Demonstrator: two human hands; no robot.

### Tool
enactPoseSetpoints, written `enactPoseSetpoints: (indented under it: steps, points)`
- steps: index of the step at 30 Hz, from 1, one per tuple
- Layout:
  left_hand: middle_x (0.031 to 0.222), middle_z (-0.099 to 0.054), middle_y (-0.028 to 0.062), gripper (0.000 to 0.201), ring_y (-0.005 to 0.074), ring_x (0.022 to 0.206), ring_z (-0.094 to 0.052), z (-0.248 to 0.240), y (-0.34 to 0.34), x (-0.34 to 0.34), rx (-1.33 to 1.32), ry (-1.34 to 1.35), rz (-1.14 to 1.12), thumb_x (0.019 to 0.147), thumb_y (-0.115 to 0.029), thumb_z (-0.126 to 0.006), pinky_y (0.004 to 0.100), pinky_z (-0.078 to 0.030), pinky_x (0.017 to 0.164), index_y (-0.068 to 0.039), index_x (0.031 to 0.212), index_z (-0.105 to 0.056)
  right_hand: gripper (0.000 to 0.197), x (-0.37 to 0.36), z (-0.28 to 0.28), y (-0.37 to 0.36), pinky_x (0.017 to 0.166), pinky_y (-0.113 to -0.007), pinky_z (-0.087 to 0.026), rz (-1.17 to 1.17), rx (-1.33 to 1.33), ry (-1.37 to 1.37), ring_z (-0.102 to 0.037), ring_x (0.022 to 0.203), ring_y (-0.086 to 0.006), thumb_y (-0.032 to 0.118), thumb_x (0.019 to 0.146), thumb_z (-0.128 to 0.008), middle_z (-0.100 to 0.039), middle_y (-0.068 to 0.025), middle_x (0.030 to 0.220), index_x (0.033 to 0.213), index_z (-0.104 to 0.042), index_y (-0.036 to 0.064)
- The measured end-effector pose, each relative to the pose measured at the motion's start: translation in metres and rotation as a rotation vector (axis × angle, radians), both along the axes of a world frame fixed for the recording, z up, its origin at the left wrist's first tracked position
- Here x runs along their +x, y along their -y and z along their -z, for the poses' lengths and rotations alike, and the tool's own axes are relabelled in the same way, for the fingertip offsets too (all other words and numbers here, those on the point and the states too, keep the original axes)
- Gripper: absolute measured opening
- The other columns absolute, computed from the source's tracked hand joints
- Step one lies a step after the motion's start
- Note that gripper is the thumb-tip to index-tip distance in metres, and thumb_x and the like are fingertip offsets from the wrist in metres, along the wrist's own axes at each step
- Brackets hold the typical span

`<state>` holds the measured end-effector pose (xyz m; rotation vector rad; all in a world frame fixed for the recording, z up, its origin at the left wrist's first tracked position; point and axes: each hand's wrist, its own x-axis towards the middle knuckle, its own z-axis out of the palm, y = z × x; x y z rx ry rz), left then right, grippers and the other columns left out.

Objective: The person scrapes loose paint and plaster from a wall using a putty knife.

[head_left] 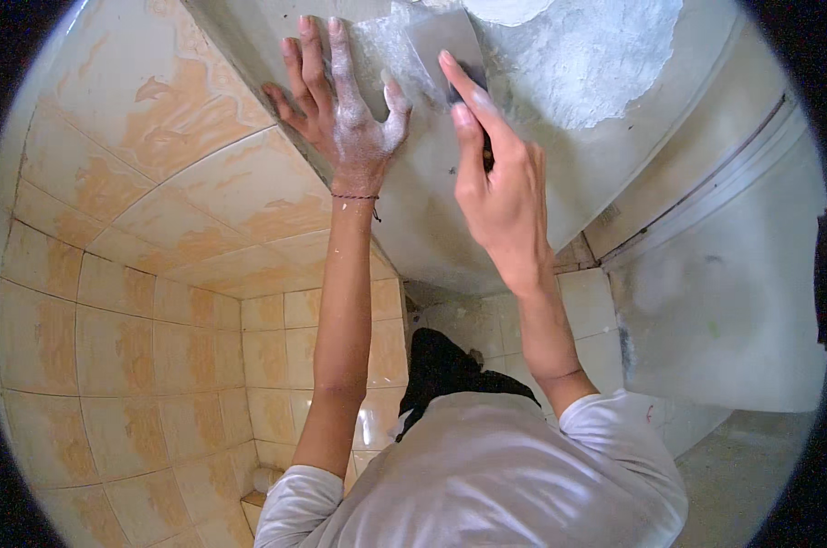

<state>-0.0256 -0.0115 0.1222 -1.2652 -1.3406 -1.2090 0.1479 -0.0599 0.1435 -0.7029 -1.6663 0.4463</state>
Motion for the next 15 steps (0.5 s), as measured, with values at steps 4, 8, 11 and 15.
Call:
enactPoseSetpoints:
  steps: [4,8,11,15]
  points:
    - [0.165,-0.036,0.0074,0.083,0.0307,0.154,-0.029,-0.001,-0.002,0.005,-0.005,0.008,0.02,0.078,-0.037,-0.063,0.0591,-0.011,0.123,-0.013,0.155,-0.046,0.039,-0.001,-0.004,-0.002,0.053,-0.029,-0.037,0.007,-0.024,-0.02,-0.032,0.057,-0.0103,0.015,0.107,-0.05,-0.07,-0.0149,0.091,0.144,-0.061,0.0158]
    - [0.166,-0.035,0.009,0.083,0.0309,0.154,-0.028,-0.001,0.004,0.001,-0.017,0.012,0.008,0.078,-0.035,-0.063,0.0587,-0.01,0.124,-0.012,0.156,-0.045,0.038,0.004,-0.013,0.005,0.06,-0.029,-0.044,-0.045,-0.088,0.035,-0.05,0.061,-0.008,0.017,0.107,-0.049,-0.074,-0.0178,0.108,0.144,-0.061,0.0148]
    - [0.165,-0.035,0.0101,0.082,0.0323,0.155,-0.027,-0.002,0.004,0.004,-0.03,0.013,0.014,0.079,-0.032,-0.063,0.0581,-0.009,0.124,-0.011,0.156,-0.044,0.038,0.005,0.002,0.002,0.071,-0.031,-0.051,-0.05,-0.015,0.0,-0.071,0.081,-0.0128,0.019,0.108,-0.048,-0.071,-0.019,0.121,0.143,-0.061,0.0139]
    - [0.165,-0.035,0.0102,0.083,0.0332,0.155,-0.026,-0.004,0.004,0.007,-0.034,0.027,0.029,0.078,-0.03,-0.064,0.0576,-0.009,0.124,-0.01,0.156,-0.044,0.037,0.004,-0.007,-0.001,0.08,-0.032,-0.053,-0.102,-0.087,0.027,-0.075,0.105,-0.0224,0.017,0.107,-0.049,-0.066,-0.0181,0.131,0.142,-0.061,0.0124]
